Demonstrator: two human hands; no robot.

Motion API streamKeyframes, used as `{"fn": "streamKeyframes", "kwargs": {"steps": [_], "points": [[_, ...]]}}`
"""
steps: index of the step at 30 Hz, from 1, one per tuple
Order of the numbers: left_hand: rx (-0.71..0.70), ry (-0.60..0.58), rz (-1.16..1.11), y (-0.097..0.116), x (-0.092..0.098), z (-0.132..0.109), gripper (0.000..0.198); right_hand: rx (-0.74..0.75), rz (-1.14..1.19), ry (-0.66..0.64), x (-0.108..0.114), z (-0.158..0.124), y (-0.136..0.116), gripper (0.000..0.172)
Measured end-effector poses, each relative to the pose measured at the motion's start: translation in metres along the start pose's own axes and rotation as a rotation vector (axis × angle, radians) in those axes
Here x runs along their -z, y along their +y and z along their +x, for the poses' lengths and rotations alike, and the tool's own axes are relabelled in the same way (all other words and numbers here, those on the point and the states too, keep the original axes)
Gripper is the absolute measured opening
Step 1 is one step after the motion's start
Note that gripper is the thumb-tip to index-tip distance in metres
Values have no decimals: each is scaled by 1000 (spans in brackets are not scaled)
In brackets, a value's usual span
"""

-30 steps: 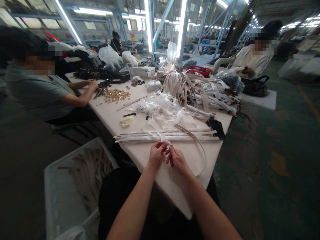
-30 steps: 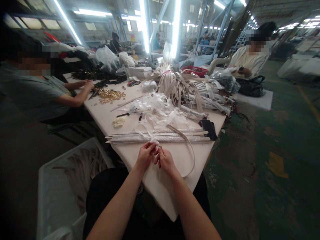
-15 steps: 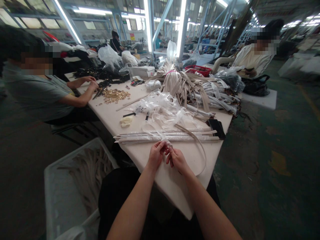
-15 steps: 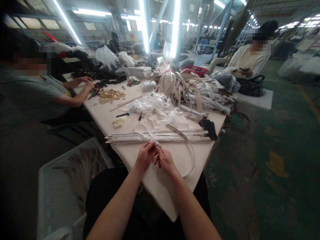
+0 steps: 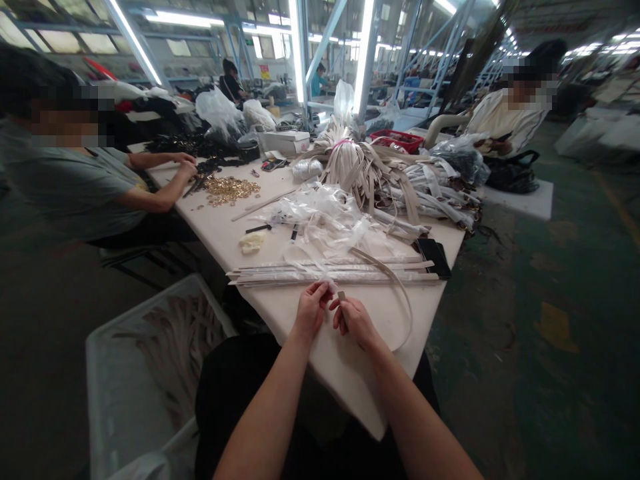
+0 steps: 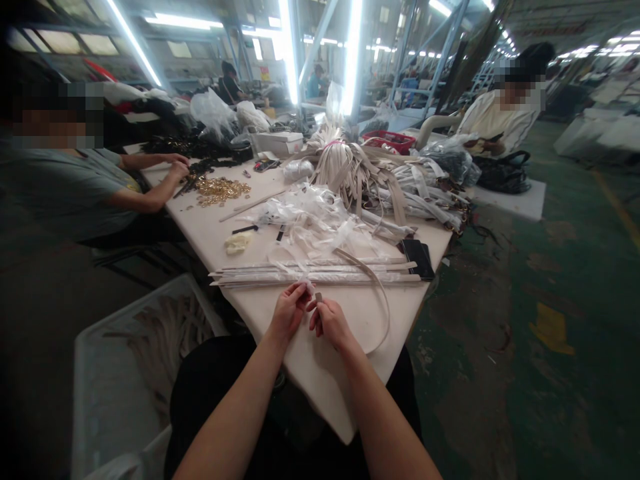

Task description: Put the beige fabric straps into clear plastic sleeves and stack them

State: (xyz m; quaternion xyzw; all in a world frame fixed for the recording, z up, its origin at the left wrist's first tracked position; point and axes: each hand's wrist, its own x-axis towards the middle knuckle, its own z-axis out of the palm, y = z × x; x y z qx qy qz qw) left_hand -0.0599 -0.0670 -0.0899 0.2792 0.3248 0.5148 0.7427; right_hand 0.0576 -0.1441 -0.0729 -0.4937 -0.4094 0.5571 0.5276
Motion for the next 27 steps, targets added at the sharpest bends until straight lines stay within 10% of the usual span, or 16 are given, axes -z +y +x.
{"fn": "streamKeyframes", "kwargs": {"steps": [23, 27], "points": [[95, -194, 190, -1, -3, -10, 28, 47, -196, -33, 3, 11, 6, 36], [78, -135, 203, 5, -2, -8, 34, 13, -340, -39, 8, 5, -2, 16]]}}
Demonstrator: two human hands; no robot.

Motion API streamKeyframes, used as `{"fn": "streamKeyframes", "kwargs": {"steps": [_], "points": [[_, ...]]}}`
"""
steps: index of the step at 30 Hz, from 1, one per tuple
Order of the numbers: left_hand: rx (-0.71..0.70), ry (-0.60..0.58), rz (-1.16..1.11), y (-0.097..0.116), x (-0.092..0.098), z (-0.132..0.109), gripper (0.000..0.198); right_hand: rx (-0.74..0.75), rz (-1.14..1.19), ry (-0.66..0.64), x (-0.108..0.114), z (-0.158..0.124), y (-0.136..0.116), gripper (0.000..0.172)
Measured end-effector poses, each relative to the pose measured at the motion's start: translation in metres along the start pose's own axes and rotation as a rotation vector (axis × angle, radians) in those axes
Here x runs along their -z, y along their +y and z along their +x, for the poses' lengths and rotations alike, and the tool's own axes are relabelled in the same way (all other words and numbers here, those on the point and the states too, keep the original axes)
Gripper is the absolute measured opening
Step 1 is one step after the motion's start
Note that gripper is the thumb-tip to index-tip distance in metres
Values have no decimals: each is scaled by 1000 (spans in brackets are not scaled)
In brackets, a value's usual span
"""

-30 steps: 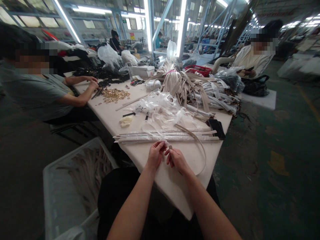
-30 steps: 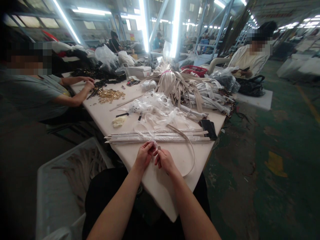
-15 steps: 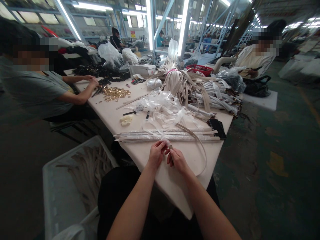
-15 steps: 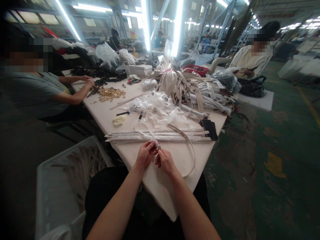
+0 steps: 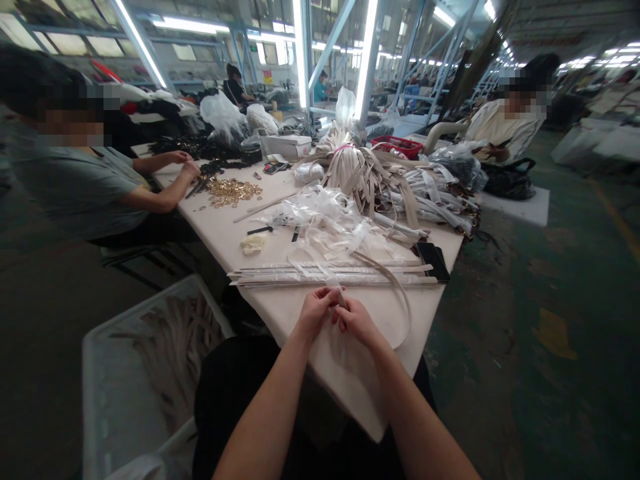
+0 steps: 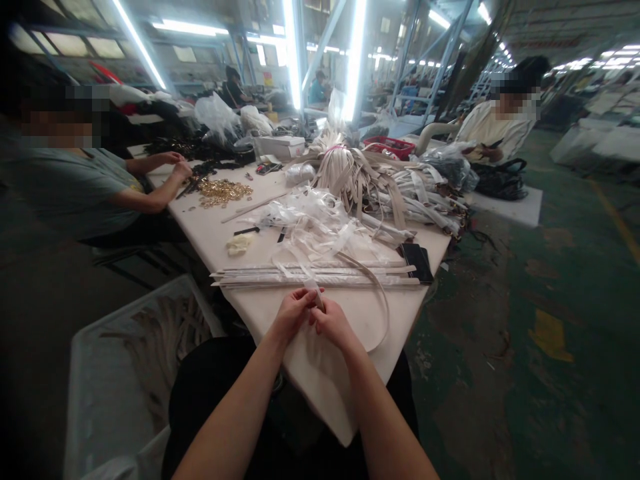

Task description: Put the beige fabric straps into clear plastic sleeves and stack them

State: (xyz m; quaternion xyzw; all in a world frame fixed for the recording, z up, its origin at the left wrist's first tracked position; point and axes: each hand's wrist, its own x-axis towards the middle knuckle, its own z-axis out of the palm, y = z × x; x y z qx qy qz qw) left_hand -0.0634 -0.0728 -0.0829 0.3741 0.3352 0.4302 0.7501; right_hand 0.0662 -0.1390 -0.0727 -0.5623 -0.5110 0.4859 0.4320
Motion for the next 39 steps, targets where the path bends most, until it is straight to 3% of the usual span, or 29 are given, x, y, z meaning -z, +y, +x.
{"fn": "streamKeyframes", "kwargs": {"steps": [4, 10, 16, 24, 27, 30, 33, 37, 39], "points": [[-133, 201, -58, 3, 0, -1, 30, -10, -194, 63, 5, -15, -6, 23], [10, 104, 37, -5, -10, -21, 34, 55, -214, 121, 4, -22, -15, 37], [-48, 302, -9, 12, 0, -29, 32, 58, -341, 44, 7, -36, -14, 34], [97, 169, 98, 0, -4, -47, 31, 129, -356, 63, 7, -33, -16, 34], [128, 159, -18, 10, -2, -49, 31, 146, -410, 46, 12, -44, -16, 31], [206, 70, -237, 16, -4, -48, 37, 137, -357, -19, 12, -53, -14, 34], [167, 70, -308, 6, -16, -48, 33, 110, -284, -29, 6, -50, -13, 35], [75, 121, -228, -17, -34, -53, 36, 11, -229, 36, 0, -42, -14, 40], [40, 131, -182, -19, -37, -56, 39, 18, -225, 49, 2, -44, -16, 40]]}}
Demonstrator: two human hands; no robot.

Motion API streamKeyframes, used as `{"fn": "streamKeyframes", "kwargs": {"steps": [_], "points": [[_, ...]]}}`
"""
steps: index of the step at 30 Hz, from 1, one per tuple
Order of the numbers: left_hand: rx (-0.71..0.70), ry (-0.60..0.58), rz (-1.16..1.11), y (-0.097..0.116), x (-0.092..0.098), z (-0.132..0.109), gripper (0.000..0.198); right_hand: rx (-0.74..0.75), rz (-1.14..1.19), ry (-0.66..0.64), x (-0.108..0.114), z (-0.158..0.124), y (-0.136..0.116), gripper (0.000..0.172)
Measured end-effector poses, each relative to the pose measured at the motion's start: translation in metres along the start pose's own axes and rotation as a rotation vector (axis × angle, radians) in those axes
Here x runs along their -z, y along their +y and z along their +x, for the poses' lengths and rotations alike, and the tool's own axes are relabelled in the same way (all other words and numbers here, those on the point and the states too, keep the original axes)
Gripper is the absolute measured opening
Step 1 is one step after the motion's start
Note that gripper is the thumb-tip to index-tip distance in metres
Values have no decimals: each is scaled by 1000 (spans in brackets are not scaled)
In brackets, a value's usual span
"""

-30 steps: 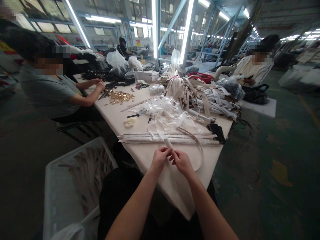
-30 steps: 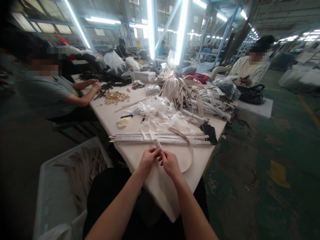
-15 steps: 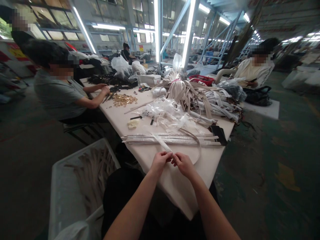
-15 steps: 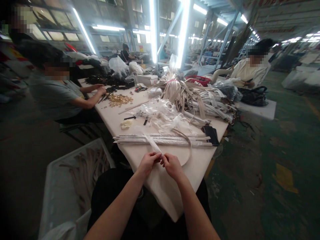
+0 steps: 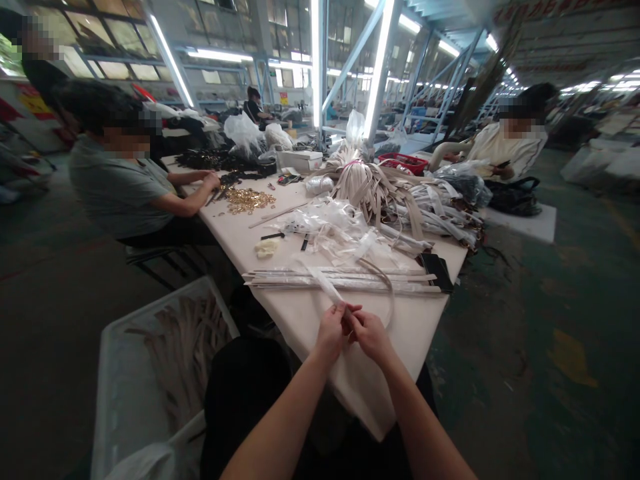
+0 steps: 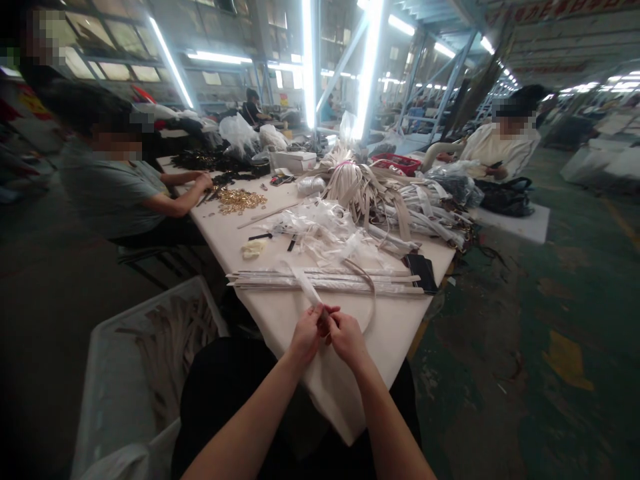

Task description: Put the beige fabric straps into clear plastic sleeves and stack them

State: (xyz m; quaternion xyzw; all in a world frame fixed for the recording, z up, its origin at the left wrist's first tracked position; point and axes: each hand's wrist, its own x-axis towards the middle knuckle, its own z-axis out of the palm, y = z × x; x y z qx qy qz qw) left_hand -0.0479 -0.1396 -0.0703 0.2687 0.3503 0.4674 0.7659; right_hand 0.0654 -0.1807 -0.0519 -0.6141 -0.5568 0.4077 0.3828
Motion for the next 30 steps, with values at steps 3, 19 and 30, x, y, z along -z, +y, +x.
{"fn": "streamKeyframes", "kwargs": {"steps": [3, 19, 30], "points": [[-117, 29, -4, 11, 2, 0, 40, 88, -114, 25, 8, -7, -3, 31], [-189, 41, 101, 12, -1, -3, 45, 165, -250, 20, 16, -7, -1, 33], [-181, -1, 160, 11, -9, -3, 46, 174, -149, -21, 25, -4, 6, 34]]}}
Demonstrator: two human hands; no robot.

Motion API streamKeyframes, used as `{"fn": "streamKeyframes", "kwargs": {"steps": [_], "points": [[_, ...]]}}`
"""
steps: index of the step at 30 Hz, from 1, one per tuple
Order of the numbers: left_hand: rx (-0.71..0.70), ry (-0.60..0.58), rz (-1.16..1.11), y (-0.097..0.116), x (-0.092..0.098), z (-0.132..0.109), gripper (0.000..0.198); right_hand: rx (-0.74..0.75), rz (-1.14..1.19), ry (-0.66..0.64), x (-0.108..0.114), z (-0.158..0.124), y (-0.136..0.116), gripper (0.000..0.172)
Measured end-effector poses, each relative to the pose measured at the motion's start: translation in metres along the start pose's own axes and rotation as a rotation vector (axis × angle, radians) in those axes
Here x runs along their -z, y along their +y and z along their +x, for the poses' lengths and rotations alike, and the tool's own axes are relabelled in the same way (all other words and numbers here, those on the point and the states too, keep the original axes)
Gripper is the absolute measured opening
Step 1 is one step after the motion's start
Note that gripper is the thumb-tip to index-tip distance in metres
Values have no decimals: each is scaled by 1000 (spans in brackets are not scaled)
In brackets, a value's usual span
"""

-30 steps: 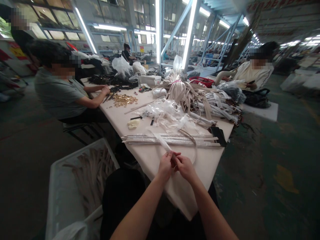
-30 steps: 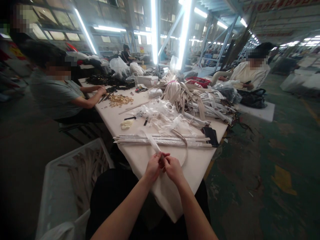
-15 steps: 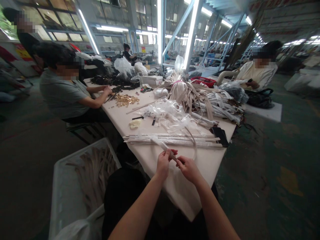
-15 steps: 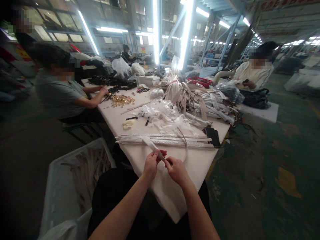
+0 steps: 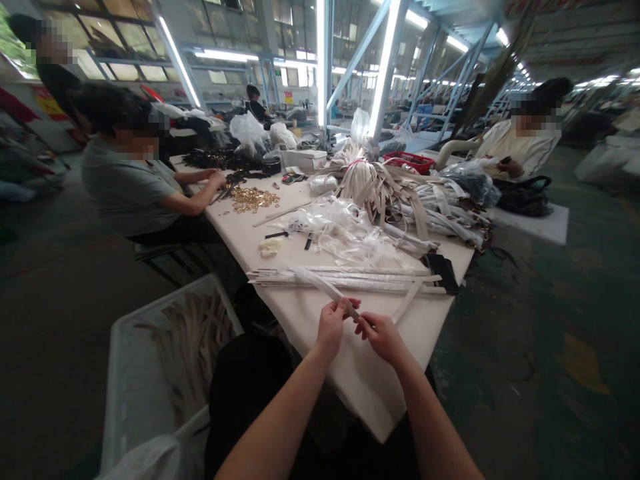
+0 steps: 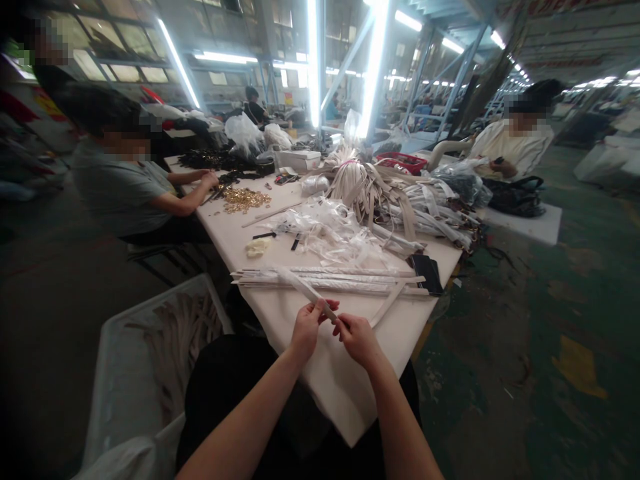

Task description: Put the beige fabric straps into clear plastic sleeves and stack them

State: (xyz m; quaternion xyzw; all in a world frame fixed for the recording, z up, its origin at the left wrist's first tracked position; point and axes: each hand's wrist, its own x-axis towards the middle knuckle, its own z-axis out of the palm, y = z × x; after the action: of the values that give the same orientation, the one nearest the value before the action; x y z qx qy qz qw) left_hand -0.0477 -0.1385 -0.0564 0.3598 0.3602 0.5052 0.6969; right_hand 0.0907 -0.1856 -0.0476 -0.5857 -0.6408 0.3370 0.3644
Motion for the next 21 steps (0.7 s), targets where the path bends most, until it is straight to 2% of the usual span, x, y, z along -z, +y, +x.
{"fn": "streamKeyframes", "kwargs": {"steps": [5, 10, 16, 21], "points": [[113, -84, 18, -12, -2, -3, 54, 1, 14, 4, -5, 4, 5, 35], [8, 3, 78, -5, 5, 5, 46, -14, -4, 8, -3, 3, 13, 33], [166, -77, 1, -13, -1, 9, 53, 2, 10, 19, -3, 19, 11, 38], [181, -59, -169, 0, 8, 19, 45, -31, 132, -66, 0, 13, 17, 38]]}}
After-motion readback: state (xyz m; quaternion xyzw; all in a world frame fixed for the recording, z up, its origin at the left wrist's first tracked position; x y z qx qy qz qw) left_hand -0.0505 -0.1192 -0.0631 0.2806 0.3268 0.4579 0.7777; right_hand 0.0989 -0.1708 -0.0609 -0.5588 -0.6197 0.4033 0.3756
